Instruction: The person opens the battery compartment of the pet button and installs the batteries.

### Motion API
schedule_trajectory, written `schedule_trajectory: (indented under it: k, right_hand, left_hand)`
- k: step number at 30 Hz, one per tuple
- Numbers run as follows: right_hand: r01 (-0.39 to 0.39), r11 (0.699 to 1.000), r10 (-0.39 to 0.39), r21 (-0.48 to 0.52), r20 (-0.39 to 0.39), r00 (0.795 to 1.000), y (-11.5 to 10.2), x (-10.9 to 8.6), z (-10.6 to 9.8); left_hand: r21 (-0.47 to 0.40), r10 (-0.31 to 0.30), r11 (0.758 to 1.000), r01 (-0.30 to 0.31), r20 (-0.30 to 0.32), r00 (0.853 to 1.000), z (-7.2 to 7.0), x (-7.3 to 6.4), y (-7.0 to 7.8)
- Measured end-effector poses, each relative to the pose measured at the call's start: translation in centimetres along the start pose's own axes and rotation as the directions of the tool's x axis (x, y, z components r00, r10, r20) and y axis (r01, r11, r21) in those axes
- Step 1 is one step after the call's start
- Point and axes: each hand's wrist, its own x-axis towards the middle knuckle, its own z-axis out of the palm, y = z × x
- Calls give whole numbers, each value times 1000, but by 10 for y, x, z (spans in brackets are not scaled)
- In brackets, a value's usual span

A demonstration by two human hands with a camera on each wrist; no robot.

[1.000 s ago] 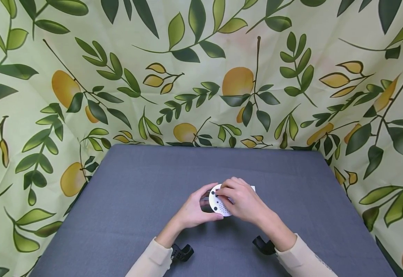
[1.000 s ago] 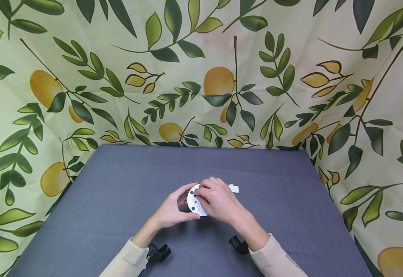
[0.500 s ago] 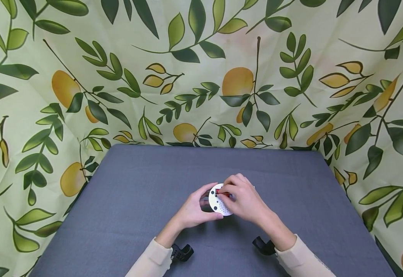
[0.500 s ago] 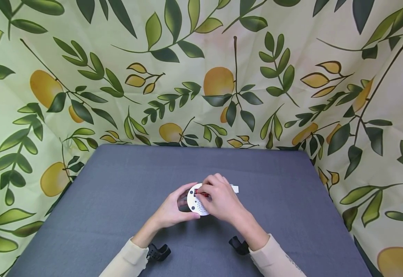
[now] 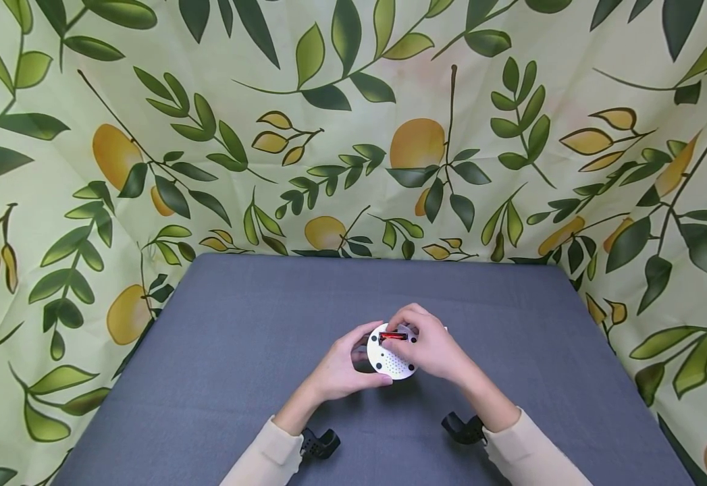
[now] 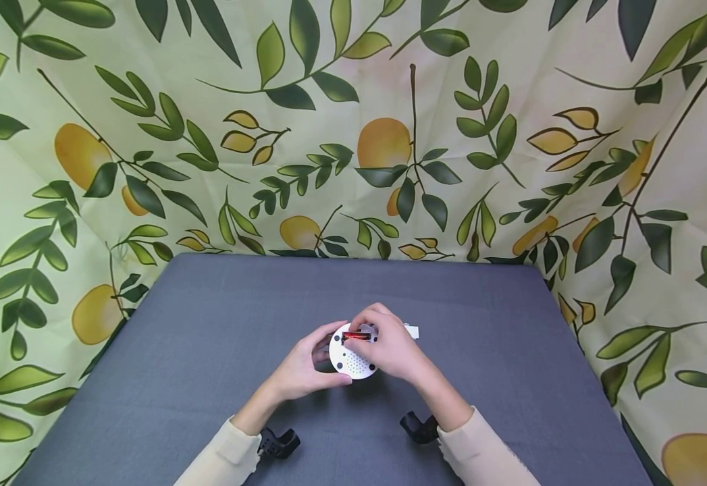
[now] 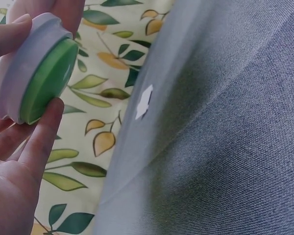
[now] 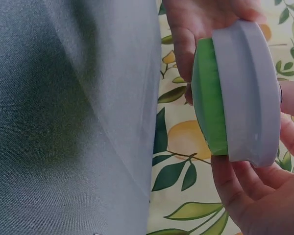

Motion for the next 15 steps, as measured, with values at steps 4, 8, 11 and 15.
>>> schedule_trajectory:
  k: [4,8,11,15]
  right_hand:
    - [-7,998,6,65,12,1000,2,0,-1]
    - [-15,994,14,110,14,1000,2,-1,1]
    - [-34,991,33,128,10,999,1,-2,4]
    - [-53,990,54,133,-5,999,0,-3,7]
  left_hand:
    - [-4,-2,1000,2,-1,1000,0,0,0]
    - [-9,-2,1000,2,0,1000,0,1,0]
    - [-6,-3,1000,3,-1,1000,0,1,0]
    - [-6,-6,1000,6,-3,1000,1,1,1]
